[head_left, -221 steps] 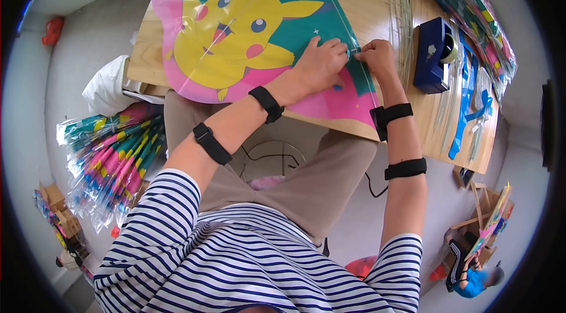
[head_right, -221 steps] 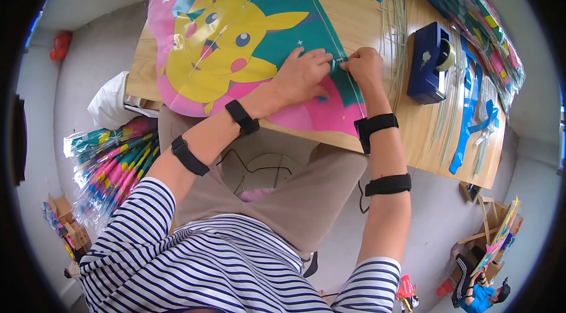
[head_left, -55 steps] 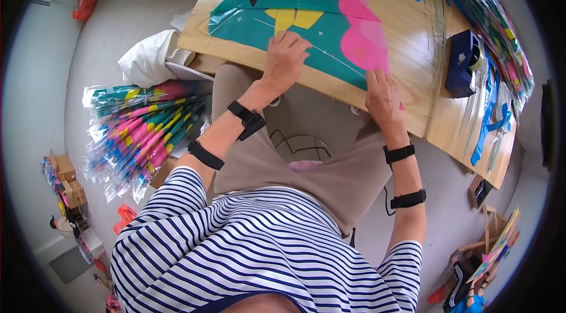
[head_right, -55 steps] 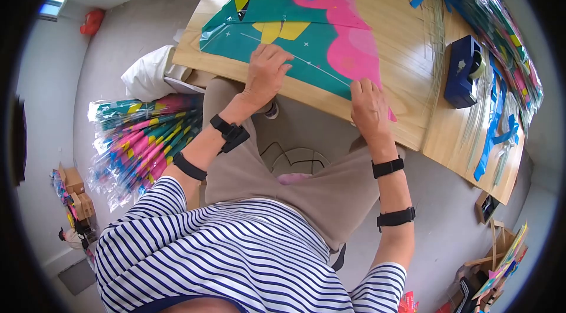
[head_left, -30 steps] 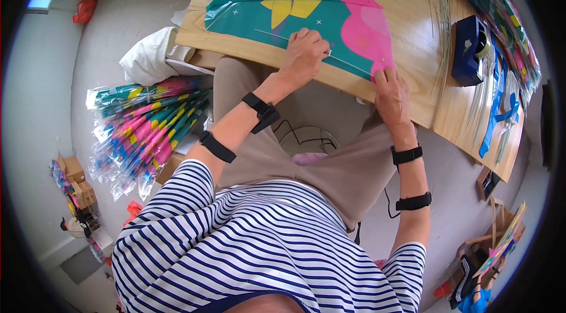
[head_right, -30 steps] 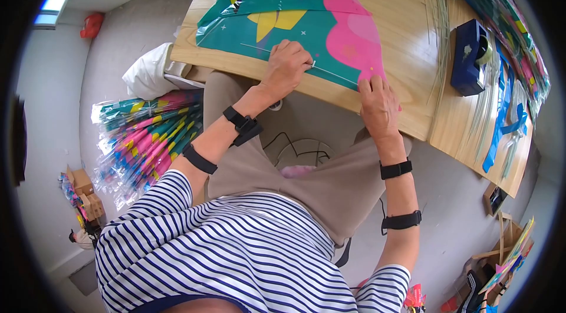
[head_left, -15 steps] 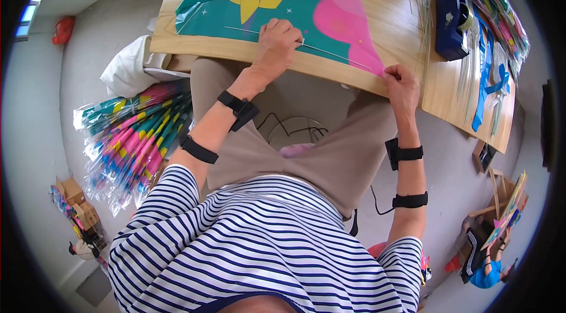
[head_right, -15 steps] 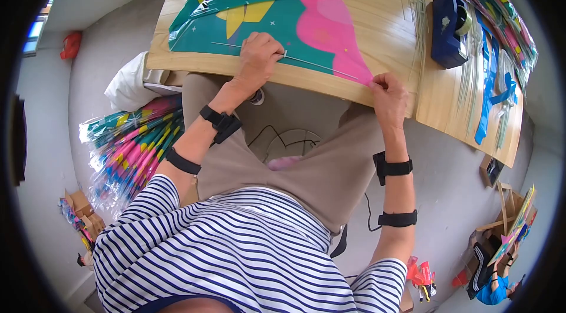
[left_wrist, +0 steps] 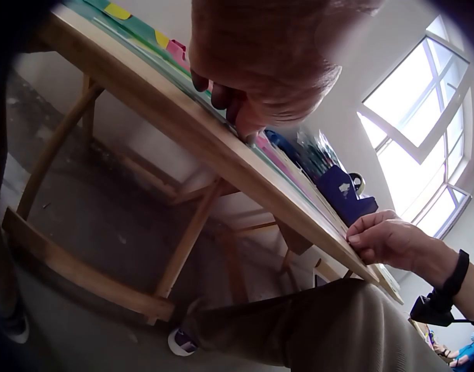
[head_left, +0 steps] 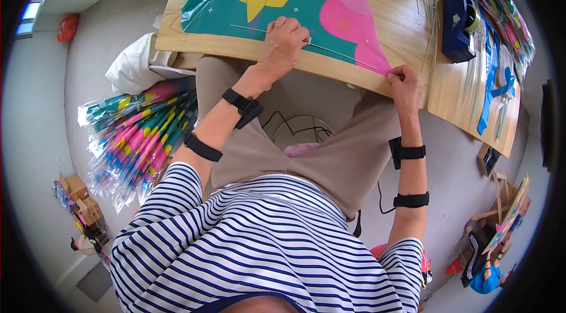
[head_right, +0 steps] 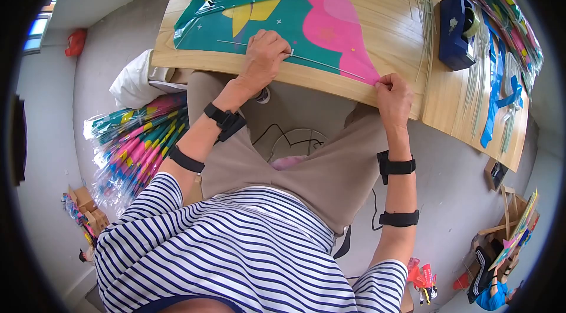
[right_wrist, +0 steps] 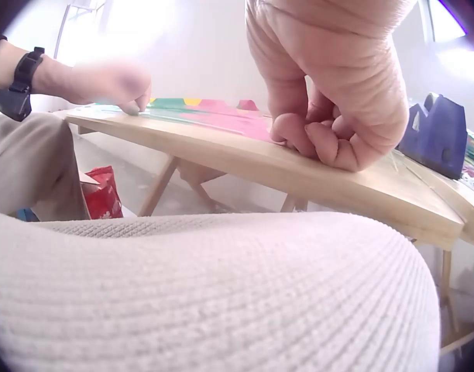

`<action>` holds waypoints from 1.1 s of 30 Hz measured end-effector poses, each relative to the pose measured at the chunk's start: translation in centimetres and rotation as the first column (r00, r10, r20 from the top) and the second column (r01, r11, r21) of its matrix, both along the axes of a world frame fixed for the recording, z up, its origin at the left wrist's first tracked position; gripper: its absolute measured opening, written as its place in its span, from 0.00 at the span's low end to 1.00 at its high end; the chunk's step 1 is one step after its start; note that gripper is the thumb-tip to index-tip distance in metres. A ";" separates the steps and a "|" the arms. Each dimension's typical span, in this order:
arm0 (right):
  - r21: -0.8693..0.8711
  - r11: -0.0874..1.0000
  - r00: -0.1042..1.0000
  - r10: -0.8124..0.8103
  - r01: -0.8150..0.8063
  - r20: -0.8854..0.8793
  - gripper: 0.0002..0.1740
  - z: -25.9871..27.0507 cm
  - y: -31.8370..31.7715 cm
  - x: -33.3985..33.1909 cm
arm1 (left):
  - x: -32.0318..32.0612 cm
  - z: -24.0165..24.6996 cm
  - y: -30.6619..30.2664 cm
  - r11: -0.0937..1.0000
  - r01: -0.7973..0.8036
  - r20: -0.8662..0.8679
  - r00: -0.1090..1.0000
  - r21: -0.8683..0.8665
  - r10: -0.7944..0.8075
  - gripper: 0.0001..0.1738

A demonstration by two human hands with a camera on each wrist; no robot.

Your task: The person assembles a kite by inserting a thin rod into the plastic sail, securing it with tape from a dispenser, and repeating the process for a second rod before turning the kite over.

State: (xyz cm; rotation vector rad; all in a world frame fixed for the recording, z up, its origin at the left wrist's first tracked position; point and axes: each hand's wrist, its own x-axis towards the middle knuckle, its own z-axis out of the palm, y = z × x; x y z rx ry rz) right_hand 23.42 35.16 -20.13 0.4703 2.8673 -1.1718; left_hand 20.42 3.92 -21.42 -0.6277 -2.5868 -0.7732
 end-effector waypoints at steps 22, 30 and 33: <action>0.464 0.744 0.823 0.566 -0.481 -0.055 0.05 -0.1 -2.7 -1.3 | -0.3 0.9 0.0 0.997 0.046 0.021 0.999 -0.061 -0.044 0.07; 0.495 0.709 0.774 0.624 -0.502 -0.108 0.05 0.4 -1.5 -1.6 | -0.3 0.8 0.7 0.995 0.079 -0.004 0.997 -0.066 -0.079 0.10; 0.483 0.710 0.773 0.627 -0.513 -0.101 0.04 0.6 -1.2 -1.6 | -0.4 0.7 0.8 0.995 0.073 -0.006 0.997 -0.068 -0.074 0.09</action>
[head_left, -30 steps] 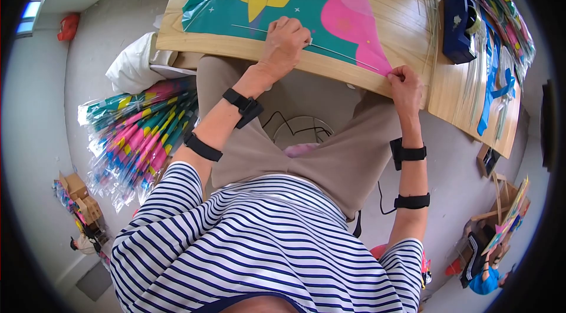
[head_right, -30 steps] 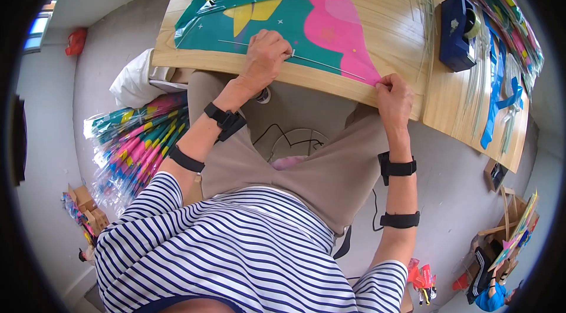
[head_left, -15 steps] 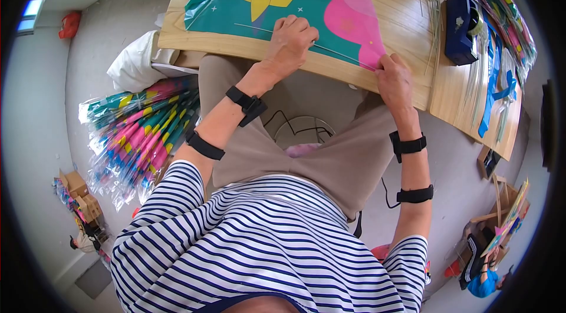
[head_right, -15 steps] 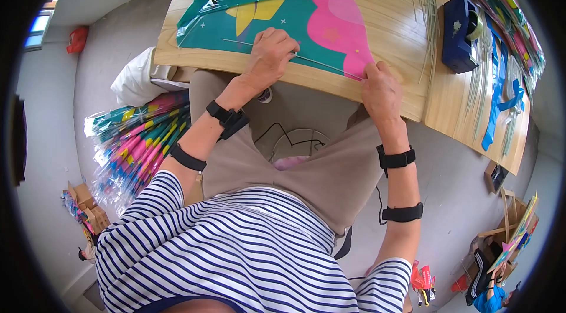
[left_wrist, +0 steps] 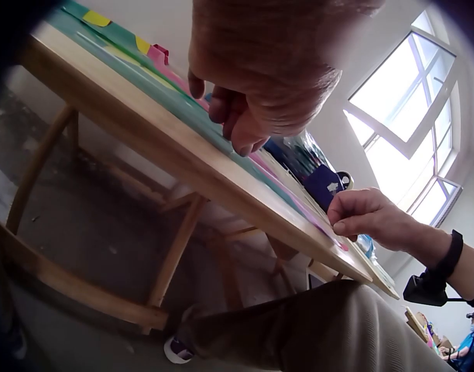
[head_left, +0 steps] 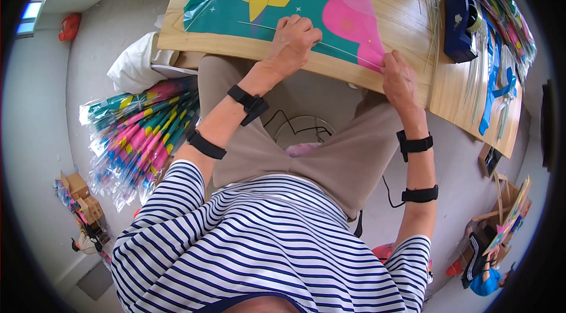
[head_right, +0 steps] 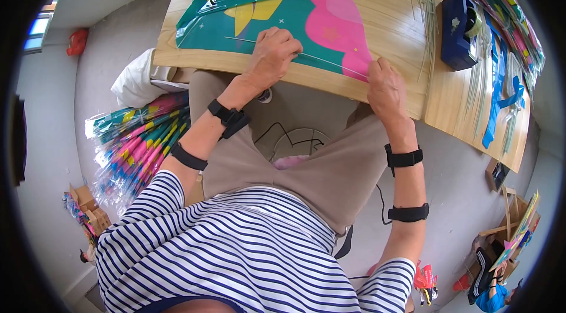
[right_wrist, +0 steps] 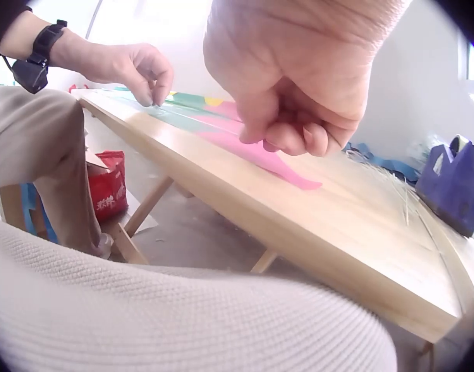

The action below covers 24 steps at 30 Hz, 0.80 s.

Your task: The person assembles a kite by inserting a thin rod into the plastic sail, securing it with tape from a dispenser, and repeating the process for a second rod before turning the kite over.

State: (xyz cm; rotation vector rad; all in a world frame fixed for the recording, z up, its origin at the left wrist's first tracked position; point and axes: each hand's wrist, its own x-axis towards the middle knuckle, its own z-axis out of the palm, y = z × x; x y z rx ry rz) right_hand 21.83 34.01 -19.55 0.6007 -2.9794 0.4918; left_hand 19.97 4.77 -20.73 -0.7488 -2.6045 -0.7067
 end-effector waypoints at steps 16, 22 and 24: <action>-0.068 0.998 0.999 0.017 -0.019 -0.028 0.03 1.0 0.2 0.4 | 0.1 0.9 0.5 0.999 -0.007 0.071 0.997 0.034 0.004 0.08; -0.059 0.998 0.999 0.032 -0.034 -0.035 0.05 1.2 -0.1 0.4 | -0.3 0.4 0.0 1.000 -0.018 0.086 0.996 -0.003 0.018 0.06; -0.065 0.997 0.999 0.031 -0.034 -0.038 0.05 0.9 0.2 0.3 | -0.4 0.2 -0.1 1.000 -0.029 0.077 0.997 0.001 0.028 0.05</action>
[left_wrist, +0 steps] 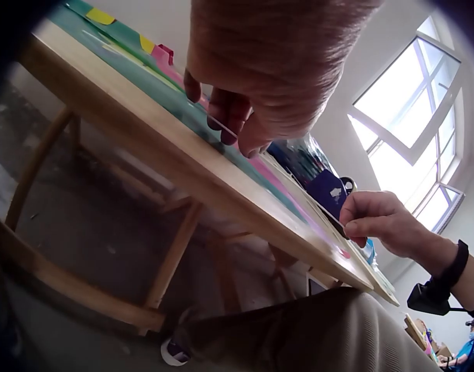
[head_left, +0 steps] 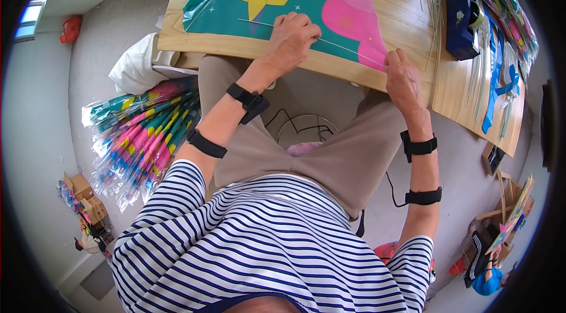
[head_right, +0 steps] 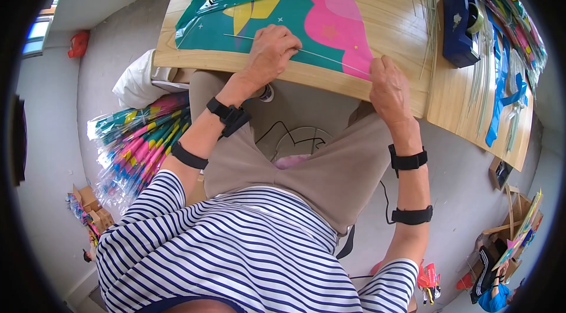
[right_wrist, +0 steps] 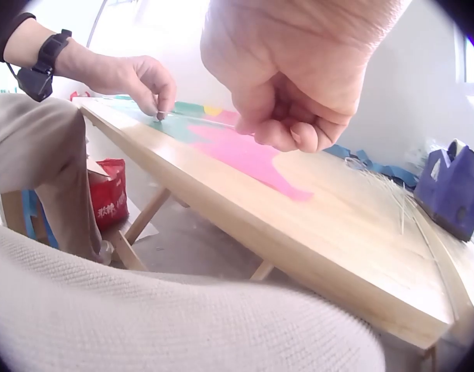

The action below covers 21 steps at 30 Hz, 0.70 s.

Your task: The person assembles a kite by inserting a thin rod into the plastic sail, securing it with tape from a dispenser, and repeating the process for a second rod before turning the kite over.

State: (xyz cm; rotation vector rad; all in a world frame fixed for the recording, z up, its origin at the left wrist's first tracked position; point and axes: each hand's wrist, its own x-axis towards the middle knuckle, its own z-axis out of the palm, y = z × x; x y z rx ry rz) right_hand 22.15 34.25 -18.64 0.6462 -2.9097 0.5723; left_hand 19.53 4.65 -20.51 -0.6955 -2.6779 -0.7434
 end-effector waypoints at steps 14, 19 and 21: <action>-0.026 0.996 0.997 -0.079 0.080 0.016 0.05 -1.3 0.9 0.5 | 0.6 -0.5 0.0 0.997 0.006 -0.046 0.999 0.074 -0.002 0.07; -0.180 0.905 0.921 -0.368 0.386 0.127 0.06 -1.6 1.8 1.3 | 1.1 -0.4 -0.3 0.995 -0.018 -0.025 0.999 0.097 0.020 0.05; -0.227 0.850 0.876 -0.434 0.476 0.210 0.06 -1.4 2.0 1.5 | 1.0 -0.5 -0.5 0.996 -0.030 -0.020 0.999 0.086 0.032 0.04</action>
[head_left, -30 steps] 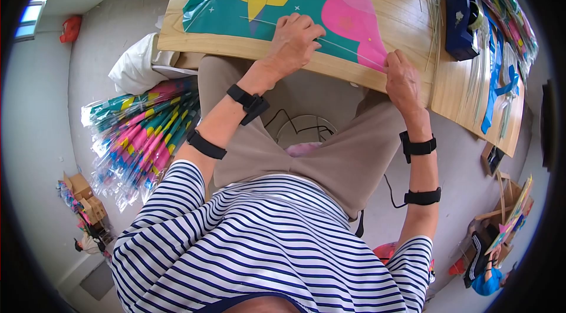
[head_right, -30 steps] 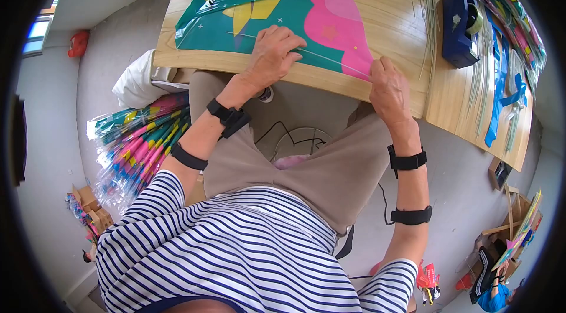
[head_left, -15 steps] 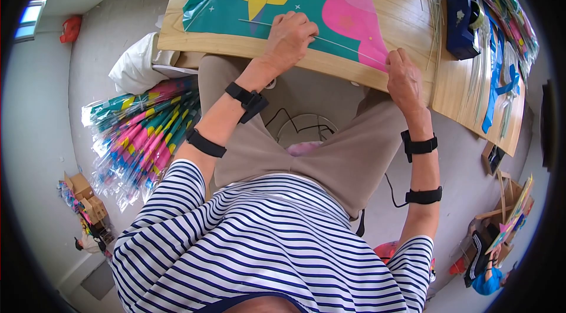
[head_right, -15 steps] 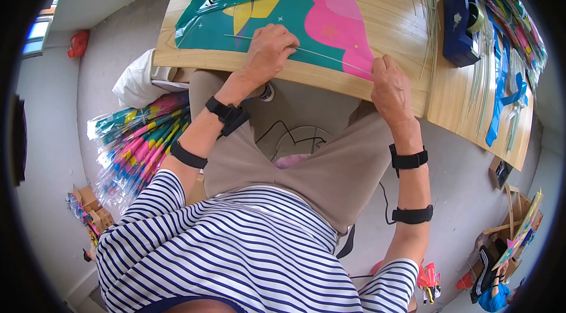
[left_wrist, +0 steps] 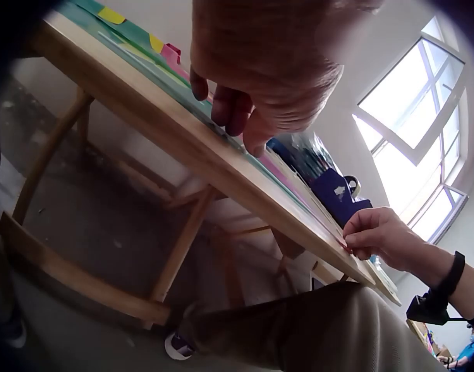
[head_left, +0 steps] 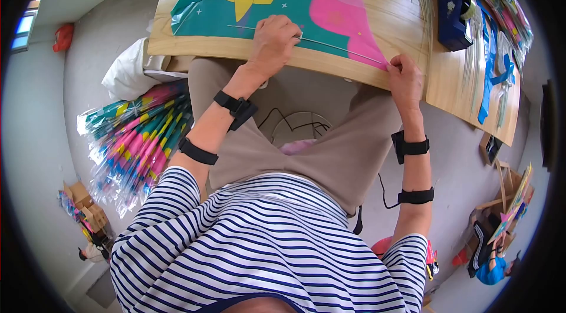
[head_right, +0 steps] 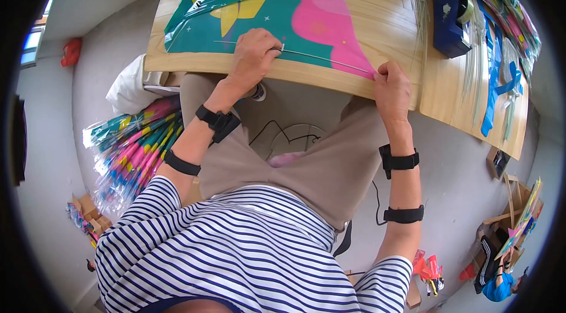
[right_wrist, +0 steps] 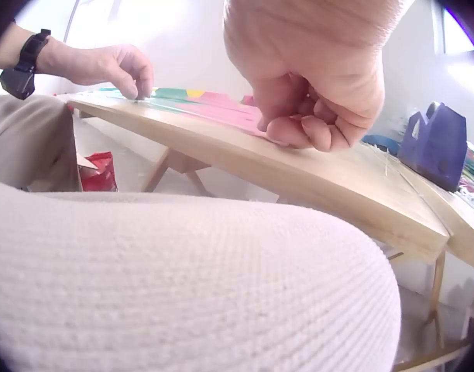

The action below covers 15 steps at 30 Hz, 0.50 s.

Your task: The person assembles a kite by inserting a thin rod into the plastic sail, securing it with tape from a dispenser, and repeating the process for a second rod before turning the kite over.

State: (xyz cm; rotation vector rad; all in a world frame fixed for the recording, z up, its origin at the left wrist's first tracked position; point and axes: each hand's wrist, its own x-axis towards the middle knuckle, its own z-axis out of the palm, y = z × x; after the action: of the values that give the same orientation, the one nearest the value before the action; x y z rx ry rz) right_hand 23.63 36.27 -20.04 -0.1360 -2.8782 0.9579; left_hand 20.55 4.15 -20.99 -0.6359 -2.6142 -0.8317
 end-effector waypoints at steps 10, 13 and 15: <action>-0.035 0.995 0.992 -0.090 0.094 0.092 0.06 0.0 -0.1 0.0 | -0.5 -0.5 0.2 1.000 0.009 -0.024 1.000 -0.012 -0.009 0.03; -0.071 0.993 0.991 -0.090 0.098 0.101 0.06 0.3 -0.4 0.0 | -0.6 -0.6 0.2 1.000 0.016 -0.032 0.999 -0.020 -0.016 0.04; -0.082 0.991 0.990 -0.095 0.104 0.108 0.06 0.4 -0.5 0.0 | -0.6 -0.5 0.3 0.999 0.017 -0.034 0.999 -0.027 -0.018 0.04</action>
State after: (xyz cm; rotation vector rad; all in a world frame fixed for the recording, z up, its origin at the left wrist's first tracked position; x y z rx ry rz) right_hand 23.61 35.81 -19.60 -0.3427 -2.8903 1.0885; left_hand 19.96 4.40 -21.48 -0.6757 -2.5967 -0.7851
